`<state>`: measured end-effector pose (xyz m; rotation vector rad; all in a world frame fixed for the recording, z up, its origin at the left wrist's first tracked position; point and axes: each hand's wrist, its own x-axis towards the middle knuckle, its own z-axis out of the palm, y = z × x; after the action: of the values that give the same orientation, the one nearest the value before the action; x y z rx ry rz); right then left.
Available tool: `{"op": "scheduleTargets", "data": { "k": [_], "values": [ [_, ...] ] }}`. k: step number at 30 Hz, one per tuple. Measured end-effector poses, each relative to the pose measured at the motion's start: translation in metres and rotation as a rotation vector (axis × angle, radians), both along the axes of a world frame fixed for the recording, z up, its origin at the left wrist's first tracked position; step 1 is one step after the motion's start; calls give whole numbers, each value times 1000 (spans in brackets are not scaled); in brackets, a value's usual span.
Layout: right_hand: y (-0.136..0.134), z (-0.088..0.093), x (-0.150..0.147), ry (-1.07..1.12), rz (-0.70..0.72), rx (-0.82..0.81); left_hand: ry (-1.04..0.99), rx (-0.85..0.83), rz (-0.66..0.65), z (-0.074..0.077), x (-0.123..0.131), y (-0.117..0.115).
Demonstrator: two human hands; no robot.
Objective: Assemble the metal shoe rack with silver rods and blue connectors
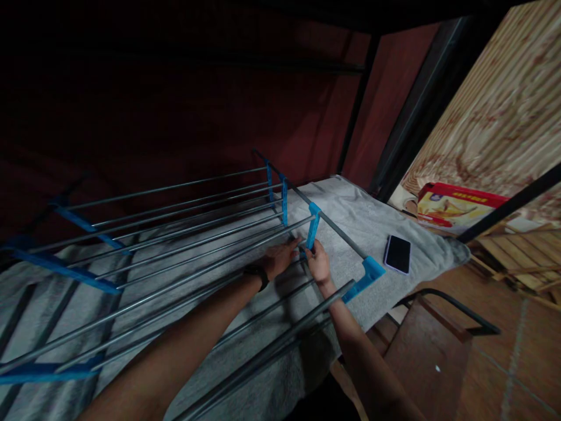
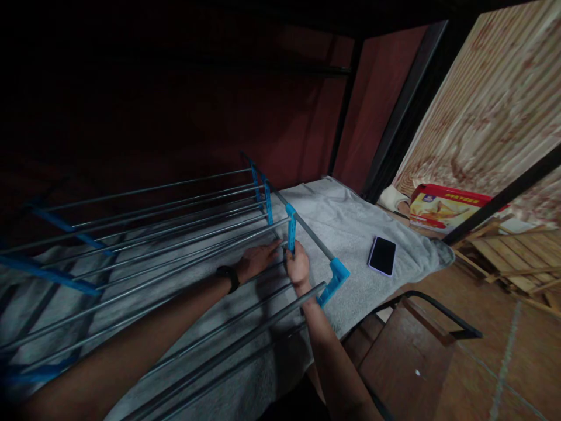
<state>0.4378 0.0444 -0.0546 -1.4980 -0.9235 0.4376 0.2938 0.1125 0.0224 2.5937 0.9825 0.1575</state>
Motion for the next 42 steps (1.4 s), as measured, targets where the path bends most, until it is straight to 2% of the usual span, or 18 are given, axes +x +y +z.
{"op": "scheduleTargets", "data": {
  "k": [4, 8, 11, 17, 22, 26, 35, 42],
  "values": [
    [4, 3, 0, -55, 11, -36, -3, -14, 0, -2, 26, 3],
    [4, 4, 5, -106, 45, -68, -66, -46, -15, -12, 45, 9],
    [4, 5, 10, -135, 79, -92, -99, -77, -47, -20, 47, 11],
    [5, 2, 11, -177, 81, -137, -92, -86, 14, -33, 48, 11],
    [5, -3, 8, -223, 71, -180, -116, -97, -4, -39, 46, 15],
    [5, -3, 5, -284, 66, -227, -150, -124, -9, -36, 43, 14],
    [3, -1, 3, -392, 60, -276, -247, -212, 22, -20, 43, 11],
    [1, 0, 1, -443, 42, -294, -310, -251, 49, -20, 43, 10]
  ]
}}
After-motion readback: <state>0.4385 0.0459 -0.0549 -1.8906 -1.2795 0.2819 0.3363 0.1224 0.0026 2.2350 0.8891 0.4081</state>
